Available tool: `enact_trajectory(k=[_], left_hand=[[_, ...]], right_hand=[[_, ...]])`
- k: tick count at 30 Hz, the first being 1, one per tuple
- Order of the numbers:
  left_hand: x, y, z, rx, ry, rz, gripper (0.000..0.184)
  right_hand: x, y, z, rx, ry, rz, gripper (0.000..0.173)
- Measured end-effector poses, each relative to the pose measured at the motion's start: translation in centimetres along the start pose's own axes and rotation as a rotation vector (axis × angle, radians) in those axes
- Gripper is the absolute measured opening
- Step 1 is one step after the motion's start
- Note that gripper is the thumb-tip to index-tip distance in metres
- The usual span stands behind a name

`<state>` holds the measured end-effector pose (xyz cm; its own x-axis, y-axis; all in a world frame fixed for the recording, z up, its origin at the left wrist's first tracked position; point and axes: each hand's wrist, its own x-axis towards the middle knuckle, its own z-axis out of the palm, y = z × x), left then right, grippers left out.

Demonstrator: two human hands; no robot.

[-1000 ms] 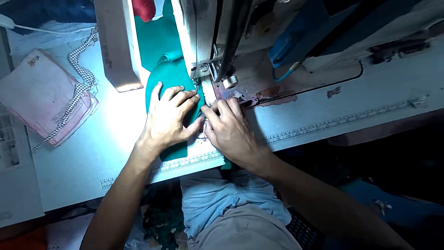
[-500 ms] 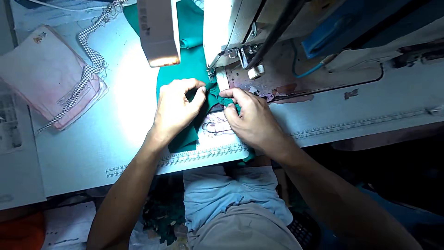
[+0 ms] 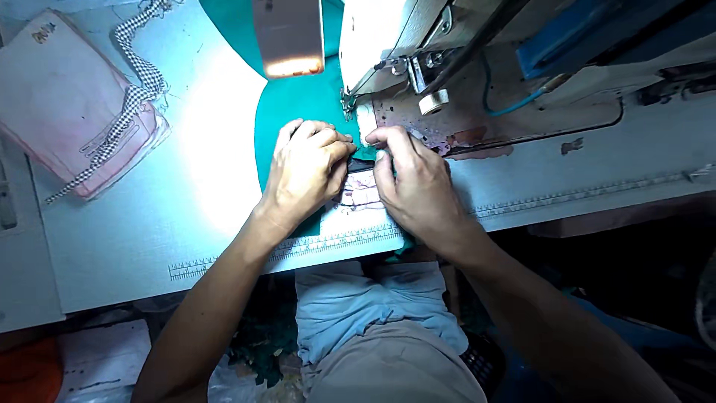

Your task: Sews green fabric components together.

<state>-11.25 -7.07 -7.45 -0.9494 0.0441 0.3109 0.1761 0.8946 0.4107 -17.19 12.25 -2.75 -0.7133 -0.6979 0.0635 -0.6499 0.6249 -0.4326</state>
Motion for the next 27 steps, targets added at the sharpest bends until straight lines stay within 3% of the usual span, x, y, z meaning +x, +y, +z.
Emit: enact_trajectory(k=[6,14,21,27], left_hand=[[0.0,0.1,0.0,0.005,-0.001,-0.019,0.027],[0.3,-0.1,-0.3,-0.065,-0.006,-0.049,0.028],[1.3,-0.2,-2.0,-0.264,-0.046,-0.185,0.025],[0.8,0.5,-1.0,-0.126,-0.028,-0.117,0.023]], right_hand=[[0.5,0.8,-0.2,-0.164,-0.097,-0.08,0.026],[-0.1,1.0,0.4,-0.085,0.056,-0.247,0.021],[-0.5,-0.5,2.0,-0.165,0.02,-0.24,0.024],[-0.7,-0.3,1.9,-0.177,0.017,-0.216,0.025]])
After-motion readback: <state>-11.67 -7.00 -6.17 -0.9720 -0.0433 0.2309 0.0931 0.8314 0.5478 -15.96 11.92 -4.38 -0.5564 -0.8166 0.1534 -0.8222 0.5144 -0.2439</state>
